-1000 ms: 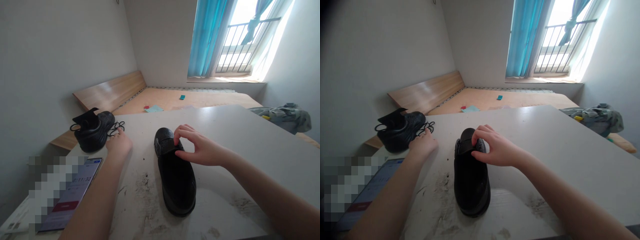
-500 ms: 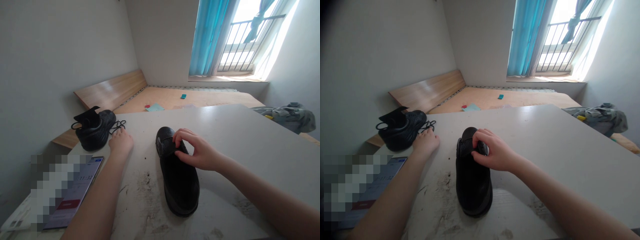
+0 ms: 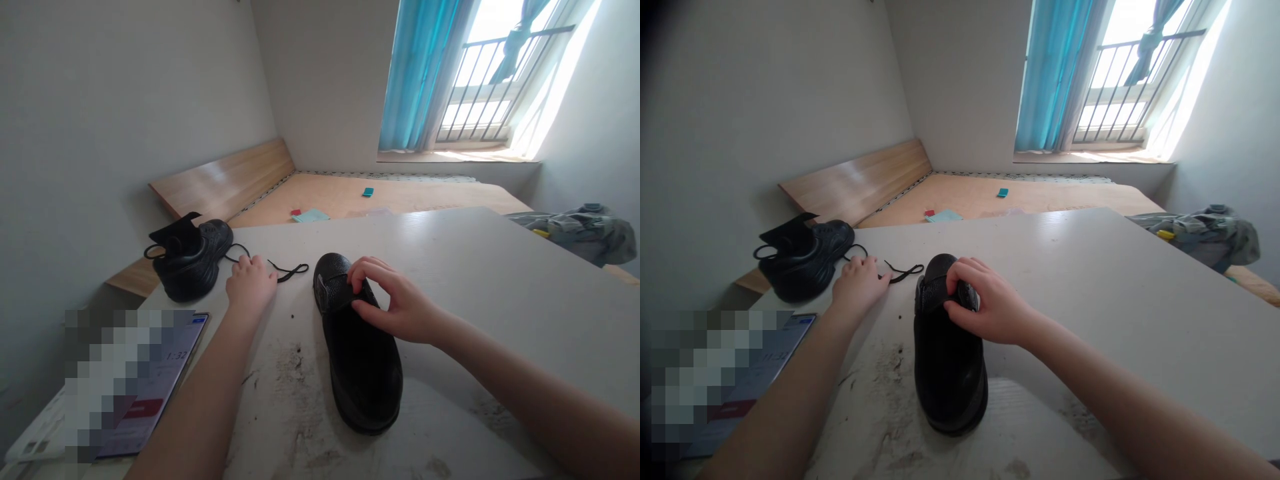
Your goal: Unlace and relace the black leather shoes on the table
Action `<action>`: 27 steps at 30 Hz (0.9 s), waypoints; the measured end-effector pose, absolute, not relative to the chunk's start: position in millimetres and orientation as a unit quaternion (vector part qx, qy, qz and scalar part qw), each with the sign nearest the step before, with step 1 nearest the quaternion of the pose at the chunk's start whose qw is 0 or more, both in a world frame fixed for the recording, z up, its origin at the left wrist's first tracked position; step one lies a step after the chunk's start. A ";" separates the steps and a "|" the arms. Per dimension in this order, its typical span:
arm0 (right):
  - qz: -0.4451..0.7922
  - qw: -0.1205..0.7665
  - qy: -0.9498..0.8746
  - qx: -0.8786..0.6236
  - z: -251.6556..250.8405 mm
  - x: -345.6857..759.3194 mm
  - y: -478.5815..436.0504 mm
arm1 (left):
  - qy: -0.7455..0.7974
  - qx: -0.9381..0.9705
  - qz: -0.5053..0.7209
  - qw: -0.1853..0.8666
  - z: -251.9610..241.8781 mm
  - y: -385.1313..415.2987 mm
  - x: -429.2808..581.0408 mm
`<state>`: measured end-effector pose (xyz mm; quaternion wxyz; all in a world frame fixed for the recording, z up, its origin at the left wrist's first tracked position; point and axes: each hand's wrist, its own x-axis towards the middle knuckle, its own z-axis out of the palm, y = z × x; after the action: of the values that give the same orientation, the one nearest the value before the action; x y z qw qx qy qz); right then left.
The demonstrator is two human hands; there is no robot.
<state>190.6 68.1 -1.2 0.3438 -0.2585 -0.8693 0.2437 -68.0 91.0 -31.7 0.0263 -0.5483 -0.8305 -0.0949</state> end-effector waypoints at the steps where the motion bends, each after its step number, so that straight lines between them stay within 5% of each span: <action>1: 0.244 0.345 -0.869 -0.257 -1.5 190.3 68.2 | -0.834 -0.543 -0.093 0.022 -33.4 91.5 -71.3; 8: 0.245 0.348 -0.867 -0.258 -3.7 189.0 69.4 | -0.775 -0.610 -0.158 -0.049 -40.6 99.4 -68.9; 16: 0.244 0.347 -0.869 -0.256 -3.8 189.4 68.5 | -0.660 -0.613 -0.421 -0.108 -15.1 88.3 -61.9; 27: 0.262 0.289 -0.893 -0.222 5.2 195.4 69.1 | -0.430 -0.508 -0.661 -0.347 7.3 83.9 -58.1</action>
<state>195.4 69.1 5.2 0.2893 -0.2224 -0.8935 0.2619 -58.1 83.9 7.3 -0.3473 -0.5085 -0.4295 -0.6605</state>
